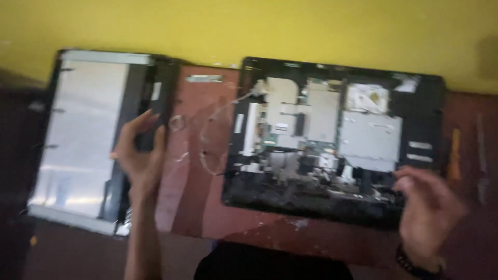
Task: Disassembling an electronic device by removing internal screws and manipulating circuit boards and wiring.
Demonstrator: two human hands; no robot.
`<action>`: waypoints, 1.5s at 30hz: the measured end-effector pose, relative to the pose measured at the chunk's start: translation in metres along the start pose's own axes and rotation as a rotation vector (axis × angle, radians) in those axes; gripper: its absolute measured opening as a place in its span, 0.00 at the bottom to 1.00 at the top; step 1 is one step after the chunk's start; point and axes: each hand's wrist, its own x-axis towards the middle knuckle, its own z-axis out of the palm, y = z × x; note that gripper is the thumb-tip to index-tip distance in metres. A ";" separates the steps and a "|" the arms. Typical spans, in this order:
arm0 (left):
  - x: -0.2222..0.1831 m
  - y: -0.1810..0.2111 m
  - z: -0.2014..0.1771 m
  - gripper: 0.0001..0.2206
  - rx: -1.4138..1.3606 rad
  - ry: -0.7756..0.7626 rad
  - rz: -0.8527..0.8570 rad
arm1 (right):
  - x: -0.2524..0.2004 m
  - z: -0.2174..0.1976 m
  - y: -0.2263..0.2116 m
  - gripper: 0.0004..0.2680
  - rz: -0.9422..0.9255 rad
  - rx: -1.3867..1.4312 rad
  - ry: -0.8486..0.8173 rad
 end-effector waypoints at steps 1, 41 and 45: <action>-0.009 0.002 0.002 0.14 -0.029 -0.017 0.009 | 0.011 -0.017 0.006 0.05 -0.003 -0.019 0.030; -0.135 0.115 0.072 0.14 -0.226 -0.458 0.288 | 0.077 -0.096 0.107 0.12 0.294 -0.250 -0.066; -0.109 0.098 0.060 0.18 -0.133 -0.517 0.171 | 0.081 -0.086 0.101 0.15 0.300 -0.281 -0.156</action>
